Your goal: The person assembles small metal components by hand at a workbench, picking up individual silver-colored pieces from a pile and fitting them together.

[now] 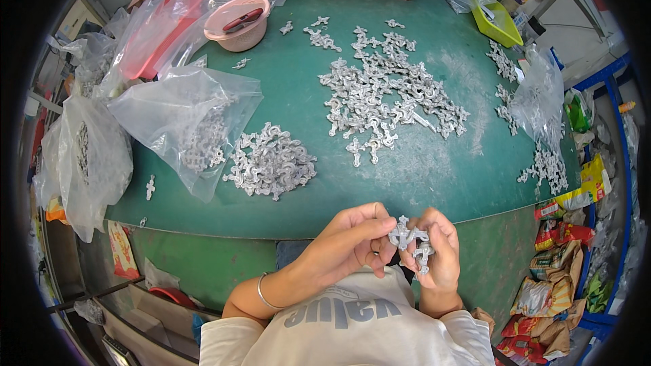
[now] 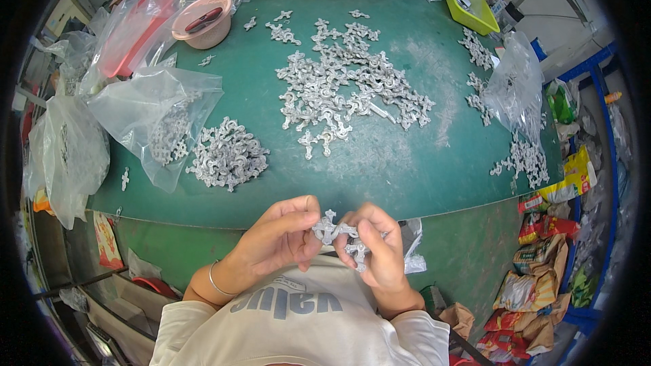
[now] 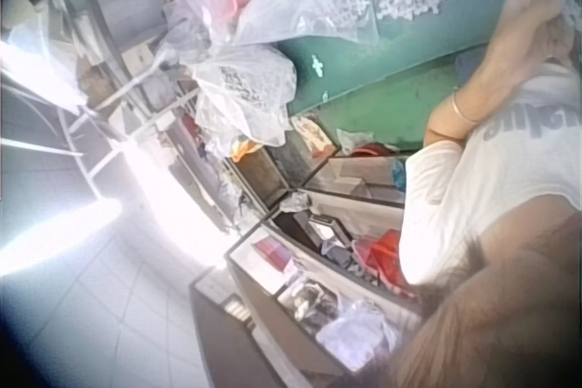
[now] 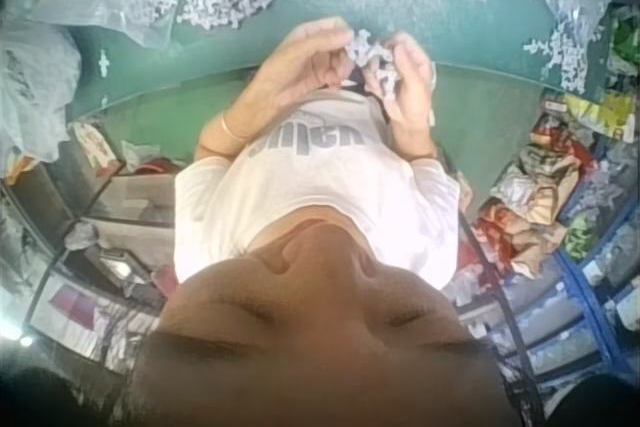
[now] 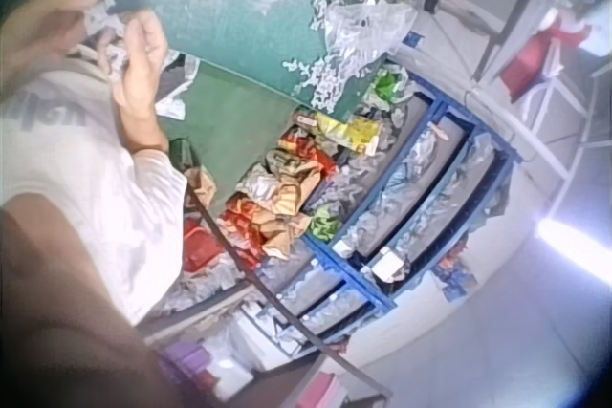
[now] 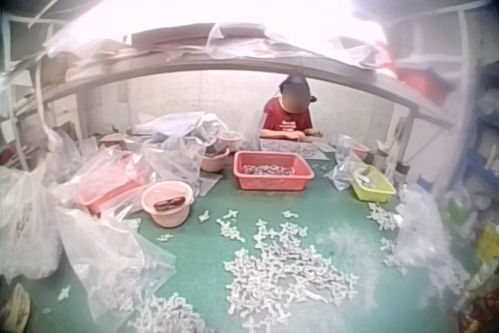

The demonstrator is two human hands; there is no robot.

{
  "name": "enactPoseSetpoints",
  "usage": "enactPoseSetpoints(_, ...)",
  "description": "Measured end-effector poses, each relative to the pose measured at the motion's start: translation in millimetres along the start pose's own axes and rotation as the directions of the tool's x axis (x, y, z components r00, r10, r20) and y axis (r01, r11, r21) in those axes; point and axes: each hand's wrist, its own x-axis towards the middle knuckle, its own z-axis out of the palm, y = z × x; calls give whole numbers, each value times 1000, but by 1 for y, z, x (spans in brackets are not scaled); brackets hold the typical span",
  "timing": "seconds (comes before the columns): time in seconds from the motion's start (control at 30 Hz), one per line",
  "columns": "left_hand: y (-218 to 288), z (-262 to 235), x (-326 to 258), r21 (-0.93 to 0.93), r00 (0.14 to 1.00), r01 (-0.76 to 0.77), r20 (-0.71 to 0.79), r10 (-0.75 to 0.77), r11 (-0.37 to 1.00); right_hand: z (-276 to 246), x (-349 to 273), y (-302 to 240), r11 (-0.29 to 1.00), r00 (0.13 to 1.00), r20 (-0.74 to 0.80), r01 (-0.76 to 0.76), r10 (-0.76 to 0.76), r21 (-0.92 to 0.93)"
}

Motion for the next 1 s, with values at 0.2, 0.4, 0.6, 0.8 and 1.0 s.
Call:
enactPoseSetpoints(0.2,-4,-3,1,129,988,-152,-18,156,980,3,-3,1,979,990,-16,134,-138,-152)
enactPoseSetpoints(0.4,-5,-7,1,160,984,-174,-12,178,972,4,-5,0,967,984,-17,173,-180,-186)
enactPoseSetpoints(0.6,-7,-1,0,307,955,-265,-45,292,914,5,-8,-4,937,970,-17,231,-244,-262)
enactPoseSetpoints(0.8,-5,2,-3,364,928,-328,-47,369,872,5,-11,-7,747,915,13,338,-404,-572)
enactPoseSetpoints(1.0,-5,-1,-4,373,904,-398,4,427,838,6,-11,-9,654,902,50,348,-429,-671)
